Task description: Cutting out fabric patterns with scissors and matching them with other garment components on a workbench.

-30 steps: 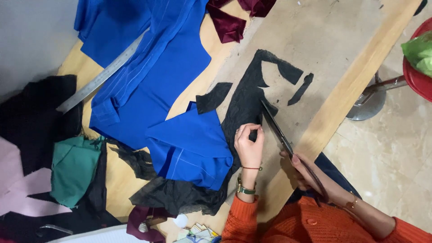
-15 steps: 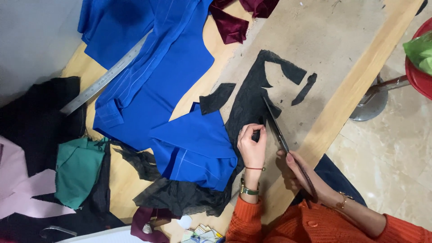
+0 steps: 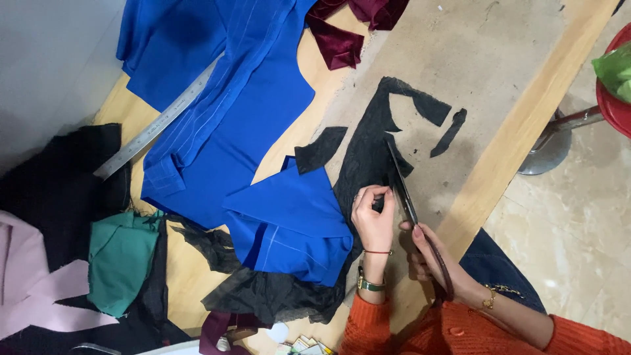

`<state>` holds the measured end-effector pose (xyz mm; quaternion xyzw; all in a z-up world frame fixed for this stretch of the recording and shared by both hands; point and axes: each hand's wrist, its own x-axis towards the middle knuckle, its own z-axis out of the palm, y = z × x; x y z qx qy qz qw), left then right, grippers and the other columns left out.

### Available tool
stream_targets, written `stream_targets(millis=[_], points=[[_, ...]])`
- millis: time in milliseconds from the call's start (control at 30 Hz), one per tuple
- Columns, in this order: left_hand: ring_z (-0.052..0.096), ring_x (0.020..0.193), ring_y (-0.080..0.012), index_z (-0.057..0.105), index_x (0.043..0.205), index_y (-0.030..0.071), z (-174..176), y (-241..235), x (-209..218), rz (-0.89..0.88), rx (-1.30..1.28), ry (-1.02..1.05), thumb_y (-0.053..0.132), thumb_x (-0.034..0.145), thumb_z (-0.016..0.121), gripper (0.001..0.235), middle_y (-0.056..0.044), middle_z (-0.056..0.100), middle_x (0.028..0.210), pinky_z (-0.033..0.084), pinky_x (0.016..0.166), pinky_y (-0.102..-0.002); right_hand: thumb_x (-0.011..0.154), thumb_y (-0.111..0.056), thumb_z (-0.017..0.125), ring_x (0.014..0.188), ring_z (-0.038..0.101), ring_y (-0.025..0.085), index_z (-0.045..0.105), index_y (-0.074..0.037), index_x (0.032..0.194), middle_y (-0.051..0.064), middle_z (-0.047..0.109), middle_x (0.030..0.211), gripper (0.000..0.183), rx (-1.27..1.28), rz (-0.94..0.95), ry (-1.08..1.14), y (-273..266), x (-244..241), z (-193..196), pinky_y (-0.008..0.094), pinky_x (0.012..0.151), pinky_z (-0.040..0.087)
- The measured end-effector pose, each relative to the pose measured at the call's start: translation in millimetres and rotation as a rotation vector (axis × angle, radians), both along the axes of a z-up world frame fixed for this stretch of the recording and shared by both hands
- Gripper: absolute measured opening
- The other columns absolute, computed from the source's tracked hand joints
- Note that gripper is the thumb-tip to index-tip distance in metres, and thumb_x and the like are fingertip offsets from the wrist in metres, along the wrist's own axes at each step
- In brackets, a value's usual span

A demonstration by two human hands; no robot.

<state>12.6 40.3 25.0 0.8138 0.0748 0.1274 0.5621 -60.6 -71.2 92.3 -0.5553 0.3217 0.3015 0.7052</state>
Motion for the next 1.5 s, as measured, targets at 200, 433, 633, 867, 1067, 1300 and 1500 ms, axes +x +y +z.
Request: stream_targets(millis=[200, 433, 633, 867, 1067, 1300, 1500], points=[[0.069, 0.085, -0.0210, 0.072, 0.086, 0.012, -4.1, -0.1, 0.1, 0.005, 0.009, -0.012, 0.007, 0.086, 0.070, 0.005, -0.002, 0.073, 0.093, 0.053, 0.082, -0.035, 0.100, -0.050, 0.046, 0.043, 0.018, 0.006, 0.057, -0.019, 0.126, -0.005, 0.019, 0.059, 0.042, 0.132, -0.141, 0.021, 10.4, -1.2, -21.1, 0.022, 0.037, 0.018], [0.067, 0.084, -0.0194, 0.072, 0.088, 0.012, -1.6, 2.9, -0.7, -0.012, -0.031, 0.008, 0.010, 0.089, 0.070, 0.003, -0.001, 0.072, 0.093, 0.053, 0.080, -0.034, 0.097, -0.054, 0.048, 0.042, 0.019, 0.005, 0.055, -0.018, 0.120, -0.005, 0.022, 0.058, 0.043, 0.106, -0.141, 0.013, 20.3, 3.8, -20.4, 0.022, 0.037, 0.020], [0.067, 0.085, -0.0190, 0.073, 0.088, 0.011, 0.3, 3.7, 0.0, -0.013, -0.051, 0.040, 0.011, 0.090, 0.070, 0.004, -0.002, 0.072, 0.094, 0.052, 0.079, -0.034, 0.099, -0.055, 0.046, 0.041, 0.019, 0.005, 0.054, -0.020, 0.116, -0.005, 0.024, 0.056, 0.040, 0.145, -0.194, 0.030, 26.2, 3.4, -32.2, 0.021, 0.035, 0.018], [0.067, 0.085, -0.0201, 0.072, 0.087, 0.011, 0.6, 3.0, 0.6, -0.015, -0.053, 0.002, 0.008, 0.089, 0.070, 0.004, -0.003, 0.071, 0.093, 0.054, 0.080, -0.033, 0.099, -0.059, 0.048, 0.041, 0.024, 0.004, 0.041, -0.020, 0.097, -0.005, 0.030, 0.057, 0.039, 0.150, -0.185, -0.034, 29.7, 9.5, -33.1, 0.021, 0.037, 0.024], [0.067, 0.083, -0.0199, 0.072, 0.086, 0.013, -0.2, 2.0, 1.5, 0.009, -0.029, 0.004, 0.008, 0.087, 0.071, 0.005, -0.002, 0.072, 0.092, 0.055, 0.079, -0.033, 0.102, -0.056, 0.048, 0.040, 0.025, 0.005, 0.042, -0.017, 0.087, -0.004, 0.031, 0.056, 0.042, 0.240, -0.254, -0.090, 39.6, 5.9, -34.6, 0.021, 0.036, 0.023], [0.068, 0.083, -0.0215, 0.072, 0.087, 0.012, -3.1, 2.7, 0.0, 0.010, 0.018, -0.007, 0.010, 0.088, 0.070, 0.003, -0.002, 0.072, 0.093, 0.054, 0.079, -0.035, 0.106, -0.063, 0.038, 0.037, 0.022, 0.005, 0.046, -0.015, 0.071, -0.006, 0.025, 0.051, 0.059, 0.217, -0.272, -0.053, 27.9, -1.4, -51.2, 0.022, 0.036, 0.020], [0.065, 0.080, -0.0211, 0.072, 0.087, 0.014, -5.2, -1.9, 0.2, 0.030, 0.087, -0.027, 0.009, 0.086, 0.070, 0.005, 0.000, 0.072, 0.094, 0.052, 0.079, -0.036, 0.093, -0.072, 0.034, 0.035, 0.023, 0.011, 0.040, -0.033, 0.153, 0.000, 0.030, 0.056, 0.073, 0.451, -0.259, -0.057, -25.1, -27.5, -114.5, 0.027, 0.033, 0.023]])
